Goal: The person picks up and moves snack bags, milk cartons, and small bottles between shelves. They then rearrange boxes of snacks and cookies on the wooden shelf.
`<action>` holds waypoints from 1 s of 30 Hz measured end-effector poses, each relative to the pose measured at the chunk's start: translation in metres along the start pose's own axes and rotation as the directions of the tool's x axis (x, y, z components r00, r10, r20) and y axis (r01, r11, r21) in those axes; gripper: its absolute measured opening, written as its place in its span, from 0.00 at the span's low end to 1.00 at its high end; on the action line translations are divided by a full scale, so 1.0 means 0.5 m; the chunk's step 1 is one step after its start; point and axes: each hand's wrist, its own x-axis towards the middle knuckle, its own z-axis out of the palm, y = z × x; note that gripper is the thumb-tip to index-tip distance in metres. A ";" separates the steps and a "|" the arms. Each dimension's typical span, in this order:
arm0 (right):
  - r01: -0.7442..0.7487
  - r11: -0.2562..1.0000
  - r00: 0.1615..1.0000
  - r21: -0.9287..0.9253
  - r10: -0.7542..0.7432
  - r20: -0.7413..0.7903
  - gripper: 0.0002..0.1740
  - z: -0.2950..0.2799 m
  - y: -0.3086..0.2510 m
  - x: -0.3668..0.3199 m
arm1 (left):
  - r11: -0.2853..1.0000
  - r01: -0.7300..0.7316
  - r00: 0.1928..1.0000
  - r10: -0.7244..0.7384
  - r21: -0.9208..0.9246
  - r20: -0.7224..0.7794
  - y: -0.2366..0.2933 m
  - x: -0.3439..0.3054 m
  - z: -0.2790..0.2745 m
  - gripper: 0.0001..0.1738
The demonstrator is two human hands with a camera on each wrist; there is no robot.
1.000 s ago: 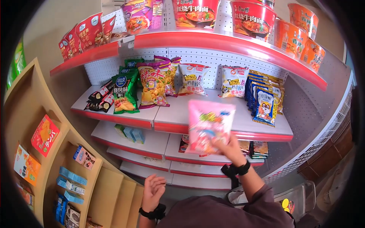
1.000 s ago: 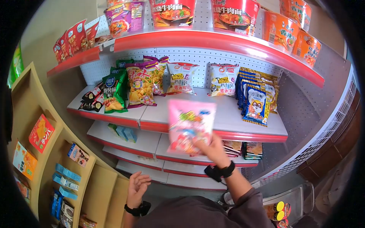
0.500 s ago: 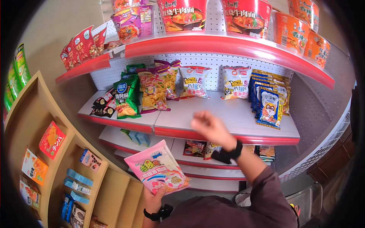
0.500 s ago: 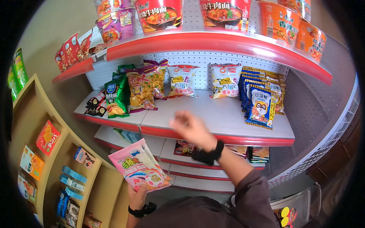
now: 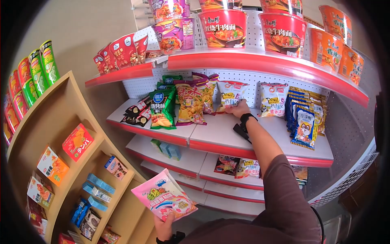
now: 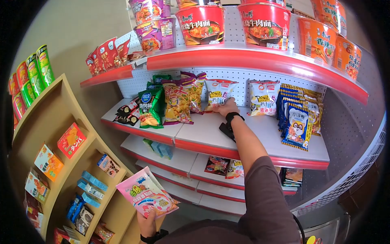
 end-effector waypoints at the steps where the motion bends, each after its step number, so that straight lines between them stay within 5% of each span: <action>1: 0.022 1.000 1.000 0.019 -0.023 0.019 0.56 0.002 0.014 0.006 | 1.000 -0.021 1.000 0.021 -0.008 -0.007 -0.004 0.000 -0.003 0.31; 10: 0.077 0.995 0.996 -0.071 -0.073 0.055 0.41 -0.102 -0.018 -0.068 | 0.996 0.084 0.988 -0.087 0.022 0.128 -0.005 0.024 0.014 0.33; 15: 0.348 0.937 0.935 0.044 -0.343 -0.084 0.32 -0.220 -0.001 -0.175 | 0.996 0.084 0.969 -0.078 -0.018 0.235 -0.022 0.059 0.049 0.32; 18: 0.390 0.920 0.913 0.049 -0.379 -0.153 0.33 -0.288 0.057 -0.211 | 0.994 0.109 0.951 -0.103 -0.004 0.293 -0.029 0.075 0.075 0.31; 24: 0.150 0.970 0.950 -0.191 -0.195 -0.245 0.46 -0.374 0.148 -0.252 | 0.990 0.135 0.918 -0.115 -0.026 0.379 -0.051 0.096 0.105 0.31; 27: 0.223 0.896 0.839 -0.383 -0.377 -0.393 0.52 -0.372 0.161 -0.261 | 0.988 0.147 0.914 -0.119 -0.044 0.387 -0.055 0.098 0.112 0.31; 30: 0.306 0.782 0.766 -0.543 -0.541 -0.347 0.54 -0.368 0.147 -0.275 | 0.990 0.137 0.913 -0.111 -0.039 0.393 -0.065 0.099 0.109 0.31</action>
